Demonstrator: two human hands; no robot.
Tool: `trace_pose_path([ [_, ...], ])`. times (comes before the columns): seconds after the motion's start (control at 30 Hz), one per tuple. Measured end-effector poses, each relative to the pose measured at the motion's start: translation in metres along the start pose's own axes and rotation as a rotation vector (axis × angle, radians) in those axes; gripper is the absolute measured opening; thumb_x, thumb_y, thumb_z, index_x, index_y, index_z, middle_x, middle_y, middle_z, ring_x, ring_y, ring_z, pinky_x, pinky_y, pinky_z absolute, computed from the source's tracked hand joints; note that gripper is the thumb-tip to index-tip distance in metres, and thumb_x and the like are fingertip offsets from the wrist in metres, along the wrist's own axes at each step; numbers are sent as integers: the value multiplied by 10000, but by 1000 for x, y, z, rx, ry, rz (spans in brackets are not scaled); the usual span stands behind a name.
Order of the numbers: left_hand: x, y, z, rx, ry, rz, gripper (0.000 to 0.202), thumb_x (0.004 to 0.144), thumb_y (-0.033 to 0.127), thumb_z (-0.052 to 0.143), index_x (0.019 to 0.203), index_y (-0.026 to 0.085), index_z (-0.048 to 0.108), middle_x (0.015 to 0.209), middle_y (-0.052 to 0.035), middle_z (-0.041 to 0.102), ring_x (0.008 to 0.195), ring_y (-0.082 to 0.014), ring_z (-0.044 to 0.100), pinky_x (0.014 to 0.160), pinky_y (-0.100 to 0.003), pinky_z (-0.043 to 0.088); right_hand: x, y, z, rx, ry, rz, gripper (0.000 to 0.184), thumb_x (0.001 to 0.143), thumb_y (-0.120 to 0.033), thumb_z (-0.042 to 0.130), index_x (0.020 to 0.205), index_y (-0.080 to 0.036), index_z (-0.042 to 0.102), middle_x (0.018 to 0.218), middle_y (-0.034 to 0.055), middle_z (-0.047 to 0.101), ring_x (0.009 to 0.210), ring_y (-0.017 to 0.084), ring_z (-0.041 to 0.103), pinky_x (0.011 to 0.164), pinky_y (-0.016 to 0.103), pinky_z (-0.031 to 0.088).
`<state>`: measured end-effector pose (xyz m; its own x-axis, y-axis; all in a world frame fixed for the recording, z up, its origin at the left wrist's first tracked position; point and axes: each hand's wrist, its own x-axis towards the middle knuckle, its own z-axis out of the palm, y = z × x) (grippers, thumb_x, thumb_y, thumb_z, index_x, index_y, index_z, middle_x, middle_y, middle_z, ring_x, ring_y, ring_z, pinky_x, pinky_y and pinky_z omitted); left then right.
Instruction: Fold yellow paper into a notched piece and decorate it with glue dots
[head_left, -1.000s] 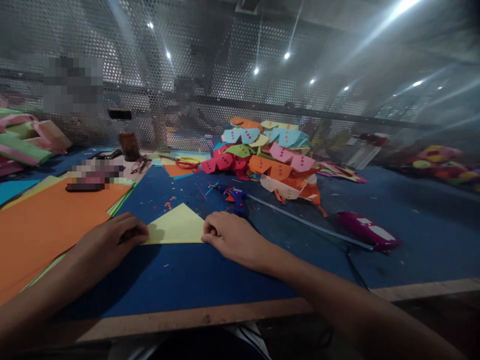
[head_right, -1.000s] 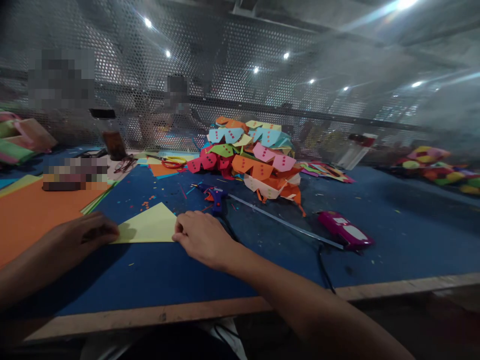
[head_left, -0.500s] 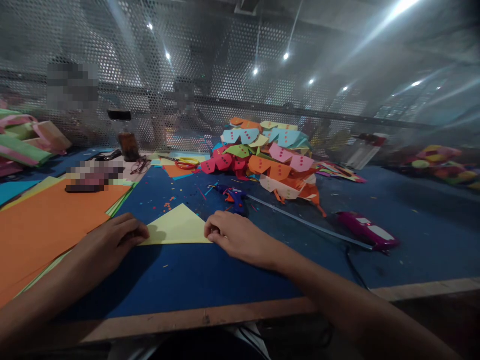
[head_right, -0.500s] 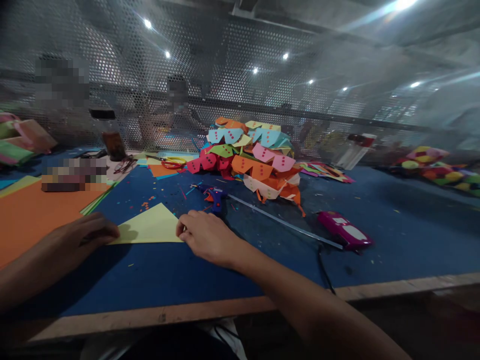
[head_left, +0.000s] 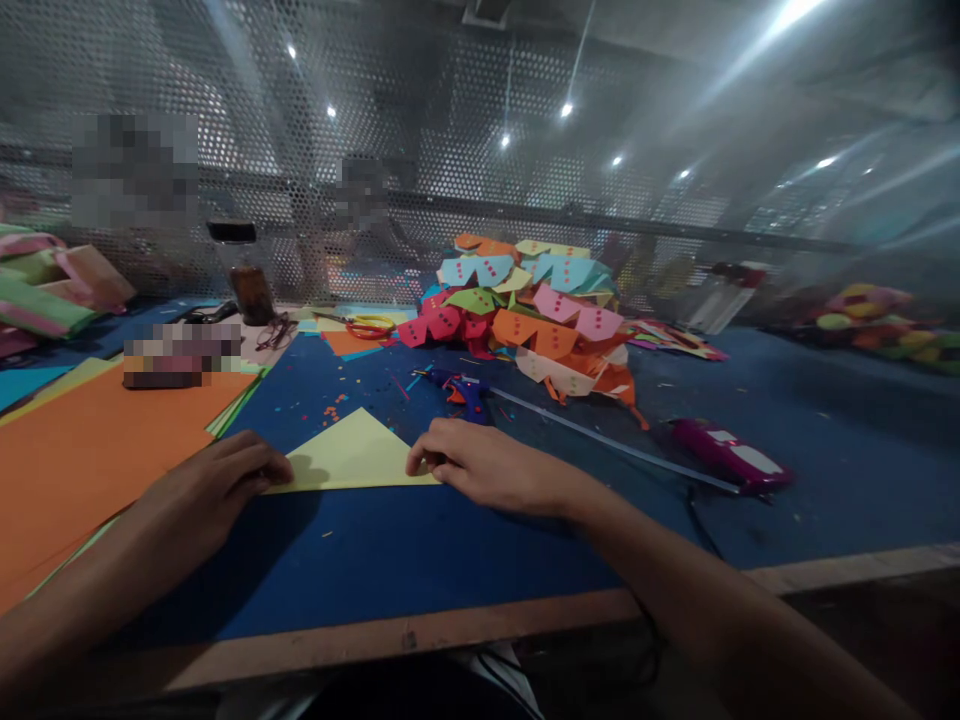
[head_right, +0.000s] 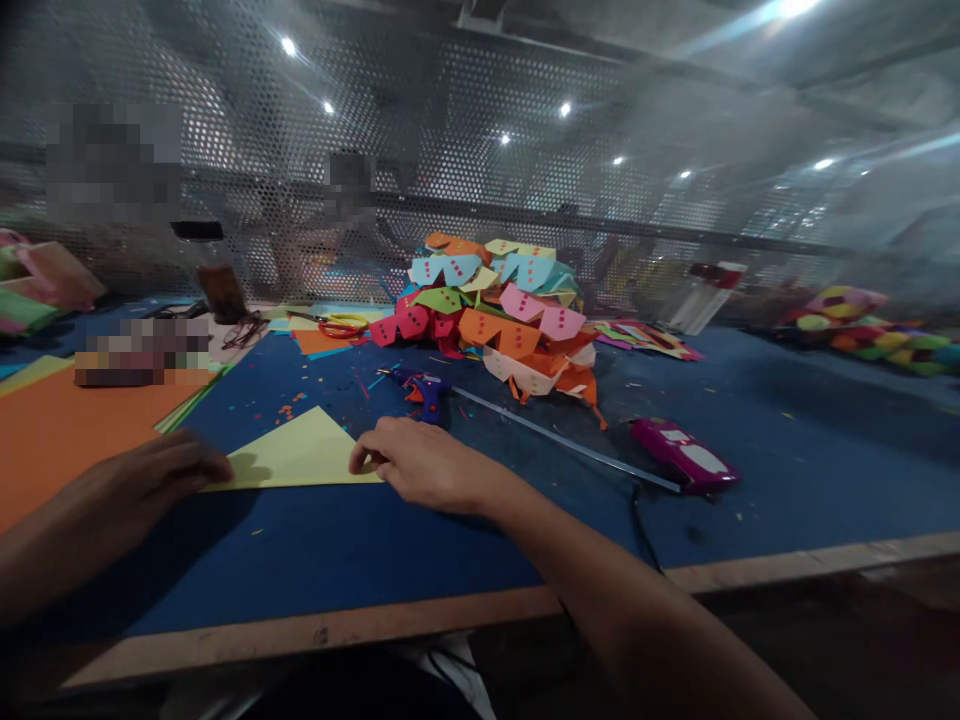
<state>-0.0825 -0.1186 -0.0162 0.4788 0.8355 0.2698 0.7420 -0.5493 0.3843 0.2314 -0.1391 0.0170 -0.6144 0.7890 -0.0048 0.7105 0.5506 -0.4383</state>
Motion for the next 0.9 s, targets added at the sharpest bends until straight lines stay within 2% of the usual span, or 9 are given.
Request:
trace_pose_path([
  [0.17, -1, 1, -1, 39, 22, 31, 342, 902, 334, 376, 816, 255, 698, 892, -62, 736, 797, -238, 705, 700, -355, 563, 0, 3, 0, -4, -3, -33, 358, 869, 17, 476, 1088, -177, 683, 1038, 66, 646, 964, 180, 597, 857, 310, 456],
  [0.33, -4, 2, 1, 109, 48, 66, 346, 932, 308, 356, 896, 263, 697, 931, -67, 714, 823, -246, 699, 696, -366, 551, -2, -2, -1, -24, 19, -56, 356, 841, 27, 479, 1058, -176, 675, 1044, 61, 655, 956, 170, 611, 841, 287, 464],
  [0.5, -12, 7, 3, 179, -3, 81, 355, 928, 305, 351, 872, 252, 698, 920, -74, 699, 816, -261, 695, 689, -388, 550, -4, -14, -1, -66, 45, -45, 260, 851, -9, 519, 978, -164, 685, 1019, 56, 659, 860, 154, 628, 769, 262, 457],
  [0.67, -15, 5, 4, 175, 30, 102, 337, 949, 389, 393, 903, 263, 702, 941, -62, 714, 850, -255, 696, 728, -375, 550, -1, -15, 2, -49, 66, -32, 41, 897, -159, 657, 929, -152, 681, 962, 37, 648, 835, 146, 620, 732, 244, 440],
  [0.8, -10, 4, 3, 135, 29, 121, 429, 977, 466, 350, 895, 259, 716, 901, -57, 730, 828, -234, 707, 715, -337, 549, 2, -9, 7, -46, 72, -57, 35, 916, -164, 646, 906, -154, 677, 936, 27, 635, 861, 147, 616, 767, 245, 442],
  [0.9, -8, 5, 1, 143, 22, 135, 458, 990, 460, 328, 883, 256, 724, 888, -54, 738, 814, -231, 710, 706, -334, 546, 3, -7, 8, -56, 82, -74, 56, 926, -152, 618, 906, -158, 670, 934, 29, 633, 853, 145, 608, 765, 244, 442],
])
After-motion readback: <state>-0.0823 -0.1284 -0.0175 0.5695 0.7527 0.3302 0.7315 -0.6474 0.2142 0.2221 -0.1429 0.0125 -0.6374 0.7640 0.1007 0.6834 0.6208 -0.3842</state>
